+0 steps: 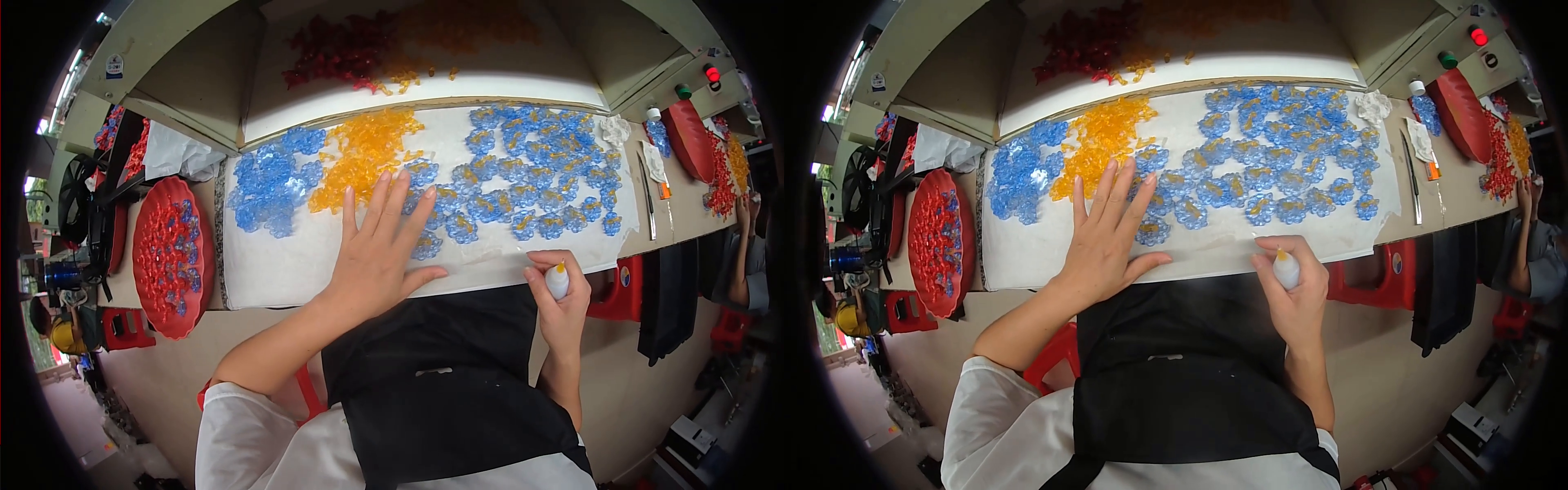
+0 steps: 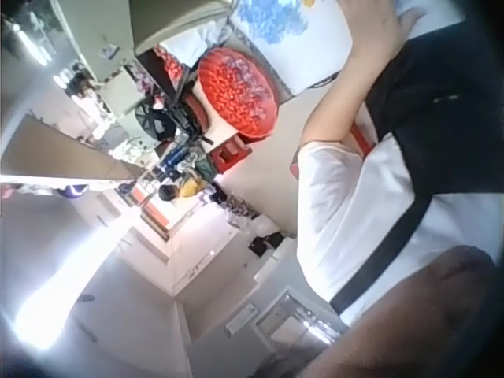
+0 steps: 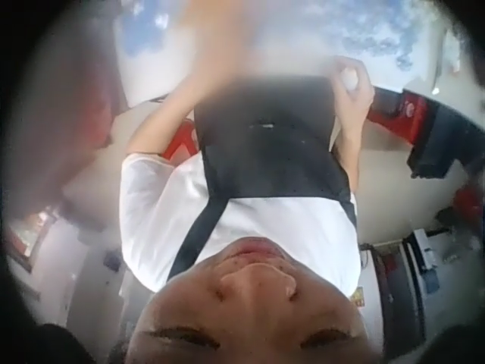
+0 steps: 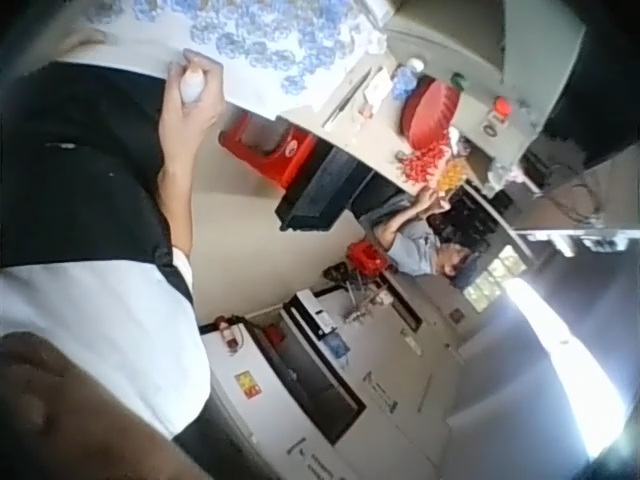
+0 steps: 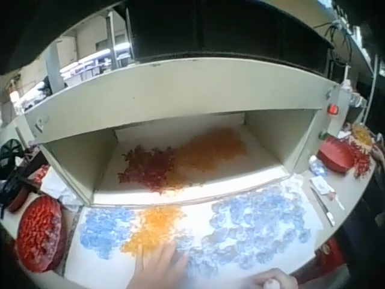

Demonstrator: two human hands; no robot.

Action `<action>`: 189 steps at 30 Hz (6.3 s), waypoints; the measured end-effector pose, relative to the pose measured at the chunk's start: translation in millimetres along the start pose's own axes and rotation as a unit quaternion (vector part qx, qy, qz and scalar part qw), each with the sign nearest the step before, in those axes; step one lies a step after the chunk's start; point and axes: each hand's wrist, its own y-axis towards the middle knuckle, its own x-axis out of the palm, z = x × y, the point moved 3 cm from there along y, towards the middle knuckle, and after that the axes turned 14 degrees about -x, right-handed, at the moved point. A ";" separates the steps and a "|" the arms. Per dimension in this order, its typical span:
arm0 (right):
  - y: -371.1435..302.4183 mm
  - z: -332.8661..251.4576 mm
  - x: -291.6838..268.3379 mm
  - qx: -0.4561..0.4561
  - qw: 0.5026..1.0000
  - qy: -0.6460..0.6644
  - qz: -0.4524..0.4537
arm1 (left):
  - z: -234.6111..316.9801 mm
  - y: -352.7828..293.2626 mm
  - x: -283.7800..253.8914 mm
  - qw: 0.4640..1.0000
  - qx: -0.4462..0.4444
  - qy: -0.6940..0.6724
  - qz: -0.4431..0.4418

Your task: The person applies adhesive to small plastic decorative parts by hand using a glue bottle at a workstation.

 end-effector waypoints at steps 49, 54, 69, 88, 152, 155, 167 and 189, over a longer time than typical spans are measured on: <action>-10.8 11.4 -17.1 0.027 0.999 0.018 0.013 | -0.5 66.3 -17.8 0.988 0.147 -0.017 0.036; -6.9 11.7 -12.4 0.016 1.000 0.020 0.005 | -0.7 30.1 -12.0 0.989 0.142 -0.030 -0.041; -10.4 7.2 -13.1 0.011 1.000 0.002 0.007 | -7.6 64.9 -3.1 0.988 0.138 -0.013 0.065; -11.4 7.7 -10.7 0.004 1.000 0.009 0.020 | 26.8 89.4 7.2 0.994 0.079 0.033 0.074; -0.4 -15.0 16.0 0.062 0.995 -0.017 -0.081 | -50.8 27.5 -24.5 0.974 -0.001 -0.030 0.224; 11.5 -18.1 21.1 -0.044 0.994 -0.040 -0.092 | -78.4 -1.6 -43.8 0.970 -0.083 -0.002 0.229; 55.5 -23.5 65.7 -0.123 0.974 -0.101 -0.162 | -118.6 -52.9 -55.7 0.953 -0.170 0.031 0.248; 6.8 -23.8 53.5 -0.005 0.972 0.207 -0.110 | -126.6 -56.5 -48.8 0.964 -0.150 -0.019 0.218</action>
